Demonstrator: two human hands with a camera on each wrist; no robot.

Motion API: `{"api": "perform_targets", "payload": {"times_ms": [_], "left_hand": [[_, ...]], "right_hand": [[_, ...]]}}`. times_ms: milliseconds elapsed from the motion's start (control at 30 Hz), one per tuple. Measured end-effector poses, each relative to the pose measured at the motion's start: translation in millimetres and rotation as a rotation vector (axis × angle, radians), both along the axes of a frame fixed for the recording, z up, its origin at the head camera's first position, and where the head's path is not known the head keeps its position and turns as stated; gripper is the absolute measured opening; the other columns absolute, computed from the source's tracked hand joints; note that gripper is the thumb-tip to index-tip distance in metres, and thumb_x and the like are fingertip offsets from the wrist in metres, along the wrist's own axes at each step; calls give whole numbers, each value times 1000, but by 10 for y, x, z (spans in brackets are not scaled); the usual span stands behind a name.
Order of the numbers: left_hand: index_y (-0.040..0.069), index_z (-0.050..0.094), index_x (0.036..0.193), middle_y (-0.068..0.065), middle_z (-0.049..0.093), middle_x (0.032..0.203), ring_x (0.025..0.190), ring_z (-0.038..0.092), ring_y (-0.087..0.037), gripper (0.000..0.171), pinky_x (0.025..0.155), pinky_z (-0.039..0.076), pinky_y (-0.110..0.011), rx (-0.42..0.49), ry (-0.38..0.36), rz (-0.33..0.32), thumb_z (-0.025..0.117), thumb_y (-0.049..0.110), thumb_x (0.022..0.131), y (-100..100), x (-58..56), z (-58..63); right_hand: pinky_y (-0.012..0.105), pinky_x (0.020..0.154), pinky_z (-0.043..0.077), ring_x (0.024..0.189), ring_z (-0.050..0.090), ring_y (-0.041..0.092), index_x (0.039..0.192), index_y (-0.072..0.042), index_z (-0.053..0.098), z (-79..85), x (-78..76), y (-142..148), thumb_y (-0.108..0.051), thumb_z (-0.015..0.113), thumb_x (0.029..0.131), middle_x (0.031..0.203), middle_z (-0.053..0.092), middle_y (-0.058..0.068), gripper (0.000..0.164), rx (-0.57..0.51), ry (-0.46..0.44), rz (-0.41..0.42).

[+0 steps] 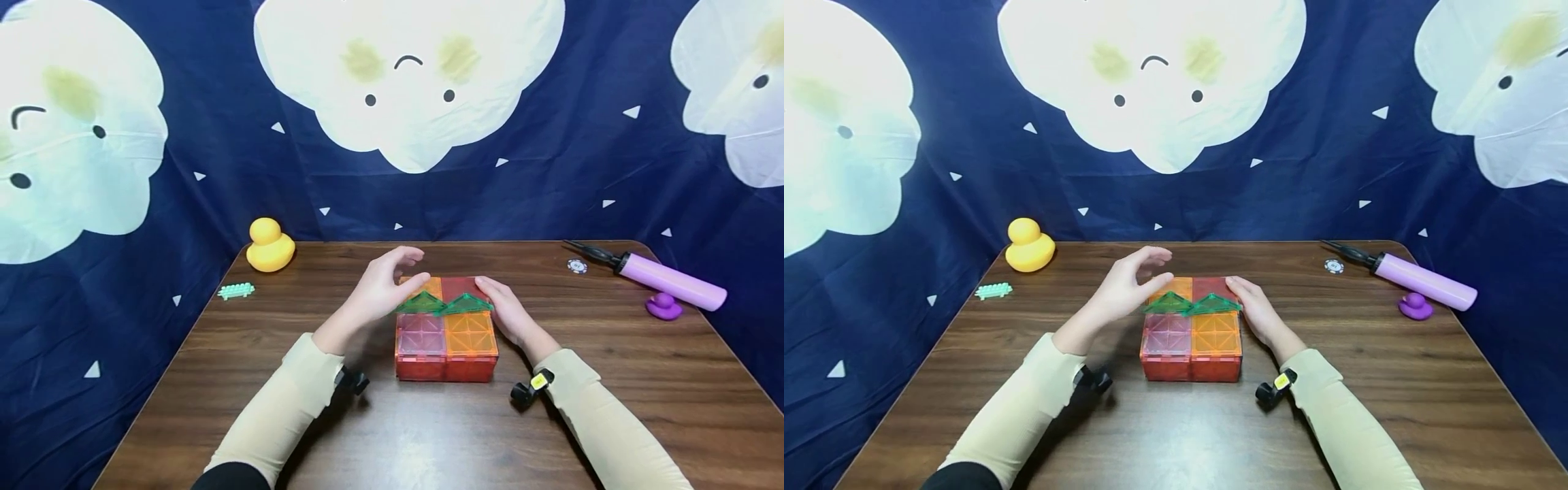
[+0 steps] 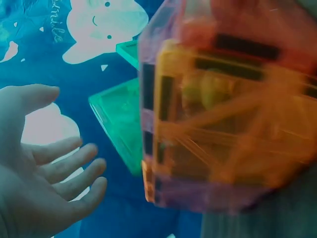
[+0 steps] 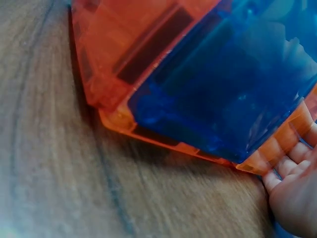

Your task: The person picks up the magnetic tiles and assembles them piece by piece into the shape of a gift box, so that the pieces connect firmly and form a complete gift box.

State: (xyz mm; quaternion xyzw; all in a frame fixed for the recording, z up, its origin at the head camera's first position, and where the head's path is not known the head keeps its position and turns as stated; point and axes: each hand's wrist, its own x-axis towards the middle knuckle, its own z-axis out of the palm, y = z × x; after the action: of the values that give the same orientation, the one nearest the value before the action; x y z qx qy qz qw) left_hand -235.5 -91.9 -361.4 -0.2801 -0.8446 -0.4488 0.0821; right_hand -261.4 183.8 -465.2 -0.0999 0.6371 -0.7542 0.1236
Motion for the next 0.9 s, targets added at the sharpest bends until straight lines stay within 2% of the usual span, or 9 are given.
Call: {"api": "perform_targets", "payload": {"times_ms": [100, 167, 333, 433, 533, 600, 767, 833, 900], "left_hand": [[2, 55, 139, -13, 60, 137, 125, 57, -29, 51, 102, 49, -46, 60, -38, 40, 74, 22, 96, -136, 99, -61], [0, 51, 143, -16, 56, 142, 129, 54, -32, 58, 104, 47, -49, 102, -92, 48, 75, 20, 94, -254, 182, -121], [-3, 38, 151, -23, 48, 148, 134, 49, -40, 75, 107, 44, -51, 98, -281, 29, 79, 15, 91, -529, 422, -364], [-6, 33, 153, -28, 45, 149, 134, 49, -42, 82, 106, 45, -50, 41, -361, 2, 80, 16, 90, -608, 526, -529], [-8, 31, 153, -29, 42, 151, 134, 49, -42, 84, 105, 47, -47, 32, -420, -40, 81, 17, 90, -605, 587, -649], [-7, 30, 154, -27, 40, 153, 135, 48, -40, 85, 105, 47, -46, 46, -449, -74, 81, 17, 90, -575, 616, -707], [-2, 28, 157, -24, 36, 157, 137, 46, -39, 90, 104, 47, -46, 62, -479, -138, 82, 14, 88, -491, 697, -808], [-1, 27, 158, -24, 36, 157, 136, 47, -39, 91, 103, 49, -46, 60, -469, -140, 83, 14, 87, -468, 719, -838], [1, 26, 159, -24, 36, 157, 135, 49, -39, 92, 101, 50, -45, 62, -449, -136, 83, 13, 87, -450, 731, -852]], "right_hand": [[28, 89, 55, 104, 66, 10, 144, 5, 46, 8, 33, 35, -34, 44, 111, 118, 67, 0, 51, 10, 41, 6], [27, 93, 53, 110, 64, 8, 151, 5, 40, 18, 65, 57, -35, 42, 111, 131, 63, 5, 57, 18, 65, 26], [21, 101, 45, 128, 52, 4, 159, 3, 25, 70, 192, 111, -39, 37, 112, 160, 34, 22, 65, 71, 88, 67], [19, 102, 43, 141, 41, 15, 161, 1, 20, 100, 278, 166, -39, 34, 112, 164, 24, 24, 65, 113, 83, 84], [20, 101, 43, 147, 31, 28, 162, -1, 19, 115, 372, 242, -39, 32, 113, 165, 21, 22, 63, 143, 78, 101], [21, 101, 44, 145, 34, 28, 162, 0, 18, 119, 448, 290, -38, 32, 113, 165, 20, 23, 63, 149, 73, 117], [26, 103, 46, 137, 43, 13, 161, 4, 15, 112, 679, 379, -30, 33, 113, 163, 18, 30, 61, 158, 77, 189], [24, 103, 44, 141, 40, 18, 161, 3, 14, 108, 773, 400, -22, 39, 112, 163, 18, 31, 61, 202, 107, 215], [22, 103, 43, 145, 33, 29, 161, 3, 12, 102, 848, 406, -15, 50, 108, 163, 16, 31, 68, 253, 149, 233]]}}
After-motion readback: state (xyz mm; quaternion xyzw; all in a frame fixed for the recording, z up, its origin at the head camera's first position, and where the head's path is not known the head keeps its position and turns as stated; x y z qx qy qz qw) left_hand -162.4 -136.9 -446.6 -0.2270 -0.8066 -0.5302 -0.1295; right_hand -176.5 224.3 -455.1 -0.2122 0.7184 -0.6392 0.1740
